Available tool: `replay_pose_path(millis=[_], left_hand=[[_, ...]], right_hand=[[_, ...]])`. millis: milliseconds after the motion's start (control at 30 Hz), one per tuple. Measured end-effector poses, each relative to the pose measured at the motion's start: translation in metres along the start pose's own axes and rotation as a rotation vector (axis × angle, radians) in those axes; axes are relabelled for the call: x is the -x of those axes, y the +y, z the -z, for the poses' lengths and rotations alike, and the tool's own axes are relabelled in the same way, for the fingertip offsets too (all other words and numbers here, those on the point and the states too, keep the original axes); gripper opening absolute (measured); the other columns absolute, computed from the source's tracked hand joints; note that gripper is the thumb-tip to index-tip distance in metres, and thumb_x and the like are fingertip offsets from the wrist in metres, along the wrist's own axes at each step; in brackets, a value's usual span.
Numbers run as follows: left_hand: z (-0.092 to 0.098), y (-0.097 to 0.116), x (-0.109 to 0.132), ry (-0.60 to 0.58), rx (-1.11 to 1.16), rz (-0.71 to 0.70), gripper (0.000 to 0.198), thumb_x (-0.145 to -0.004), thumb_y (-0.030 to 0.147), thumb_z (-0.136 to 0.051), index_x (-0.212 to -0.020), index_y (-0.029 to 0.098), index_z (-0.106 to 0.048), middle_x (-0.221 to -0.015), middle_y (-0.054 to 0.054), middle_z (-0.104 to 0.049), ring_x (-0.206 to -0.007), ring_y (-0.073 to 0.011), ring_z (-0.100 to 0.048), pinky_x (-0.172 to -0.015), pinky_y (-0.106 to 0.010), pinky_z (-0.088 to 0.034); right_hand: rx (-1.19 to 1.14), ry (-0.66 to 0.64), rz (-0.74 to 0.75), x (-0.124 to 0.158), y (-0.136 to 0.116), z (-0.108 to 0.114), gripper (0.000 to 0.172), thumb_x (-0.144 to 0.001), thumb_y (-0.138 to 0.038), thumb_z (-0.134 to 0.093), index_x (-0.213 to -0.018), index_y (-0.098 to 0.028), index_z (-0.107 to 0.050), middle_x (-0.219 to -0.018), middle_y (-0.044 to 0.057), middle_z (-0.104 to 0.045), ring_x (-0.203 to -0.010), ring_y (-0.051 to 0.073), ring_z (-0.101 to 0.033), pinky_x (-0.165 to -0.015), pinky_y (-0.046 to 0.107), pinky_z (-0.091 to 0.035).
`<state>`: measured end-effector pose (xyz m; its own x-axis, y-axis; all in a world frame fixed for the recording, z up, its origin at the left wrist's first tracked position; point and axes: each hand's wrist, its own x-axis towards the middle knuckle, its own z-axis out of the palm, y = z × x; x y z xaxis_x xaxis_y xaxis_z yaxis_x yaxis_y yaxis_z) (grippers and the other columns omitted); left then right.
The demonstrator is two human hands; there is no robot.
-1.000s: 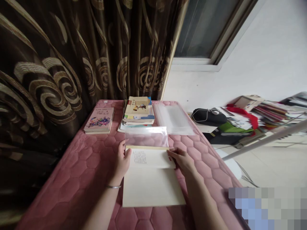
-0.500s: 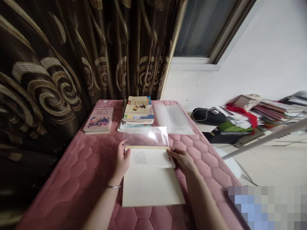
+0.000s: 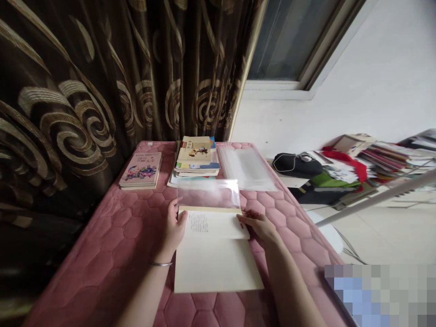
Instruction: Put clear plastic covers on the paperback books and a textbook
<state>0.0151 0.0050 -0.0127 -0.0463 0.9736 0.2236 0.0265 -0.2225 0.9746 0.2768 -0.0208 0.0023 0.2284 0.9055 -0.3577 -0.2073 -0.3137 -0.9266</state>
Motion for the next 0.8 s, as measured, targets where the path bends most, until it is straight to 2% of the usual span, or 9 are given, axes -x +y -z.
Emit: replay_pose_path(millis=[67,167,267,400,533,600,700,800], left_hand=[[0.000,-0.001,0.000,0.008,-0.004,0.004,0.041,-0.085,0.030,-0.057,-0.123,0.020,-0.044,-0.117,-0.011,-0.060,-0.099,-0.0197,-0.061,-0.081,-0.031,-0.046],[0.000,-0.004,0.001,0.013,-0.017,-0.002,0.040,-0.085,0.030,-0.057,-0.123,0.020,-0.046,-0.107,-0.009,-0.062,-0.086,-0.0171,-0.061,-0.074,-0.029,-0.047],[0.001,-0.005,0.001,0.009,-0.043,0.001,0.040,-0.086,0.031,-0.056,-0.124,0.020,-0.045,-0.098,-0.006,-0.063,-0.077,-0.0157,-0.060,-0.067,-0.026,-0.046],[0.002,-0.003,0.000,0.002,-0.020,0.002,0.040,-0.086,0.033,-0.056,-0.122,0.019,-0.046,-0.101,-0.008,-0.063,-0.079,-0.0163,-0.060,-0.069,-0.027,-0.046],[0.002,0.002,-0.001,0.003,-0.014,-0.009,0.040,-0.084,0.034,-0.058,-0.120,0.020,-0.049,-0.107,-0.009,-0.064,-0.081,-0.0171,-0.061,-0.073,-0.029,-0.047],[0.002,0.003,-0.001,0.007,-0.013,-0.032,0.038,-0.084,0.034,-0.059,-0.118,0.020,-0.050,-0.110,-0.009,-0.063,-0.086,-0.0182,-0.062,-0.075,-0.029,-0.047],[0.002,0.003,-0.001,0.010,-0.009,-0.052,0.037,-0.084,0.032,-0.059,-0.118,0.021,-0.051,-0.112,-0.010,-0.063,-0.090,-0.0191,-0.062,-0.077,-0.030,-0.048],[0.002,0.003,-0.001,0.005,-0.009,-0.054,0.038,-0.083,0.033,-0.060,-0.118,0.020,-0.051,-0.113,-0.010,-0.063,-0.092,-0.0200,-0.062,-0.078,-0.031,-0.048]], right_hand=[[0.132,0.107,0.048,0.002,-0.003,-0.003,0.038,-0.049,-0.035,-0.078,-0.079,-0.020,-0.060,-0.064,-0.002,-0.061,-0.050,0.013,-0.053,-0.040,0.024,-0.037],[0.408,0.286,0.167,0.007,-0.007,-0.006,0.028,-0.054,-0.034,-0.074,-0.071,-0.021,-0.056,-0.066,-0.002,-0.061,-0.055,0.013,-0.054,-0.048,0.024,-0.040],[0.571,0.316,0.230,0.010,-0.009,-0.006,0.024,-0.058,-0.036,-0.071,-0.062,-0.022,-0.053,-0.058,-0.004,-0.057,-0.055,0.013,-0.051,-0.050,0.024,-0.040],[0.392,0.234,0.162,0.008,-0.007,-0.005,0.029,-0.056,-0.038,-0.075,-0.067,-0.021,-0.055,-0.056,-0.003,-0.059,-0.049,0.012,-0.051,-0.045,0.024,-0.039],[0.201,0.144,0.036,0.003,-0.004,-0.001,0.048,-0.052,-0.038,-0.082,-0.090,-0.019,-0.060,-0.055,-0.004,-0.062,-0.040,0.010,-0.046,-0.034,0.022,-0.033],[0.146,0.095,-0.001,0.000,-0.002,0.002,0.056,-0.052,-0.037,-0.083,-0.100,-0.018,-0.062,-0.057,-0.004,-0.063,-0.041,0.011,-0.048,-0.034,0.022,-0.034],[0.030,0.021,-0.053,-0.002,-0.001,0.005,0.053,-0.051,-0.031,-0.085,-0.099,-0.017,-0.065,-0.065,-0.001,-0.068,-0.052,0.014,-0.059,-0.042,0.023,-0.045],[-0.066,0.006,-0.093,-0.001,-0.002,0.005,0.045,-0.050,-0.024,-0.086,-0.091,-0.017,-0.068,-0.067,0.000,-0.069,-0.055,0.015,-0.062,-0.046,0.024,-0.049]])
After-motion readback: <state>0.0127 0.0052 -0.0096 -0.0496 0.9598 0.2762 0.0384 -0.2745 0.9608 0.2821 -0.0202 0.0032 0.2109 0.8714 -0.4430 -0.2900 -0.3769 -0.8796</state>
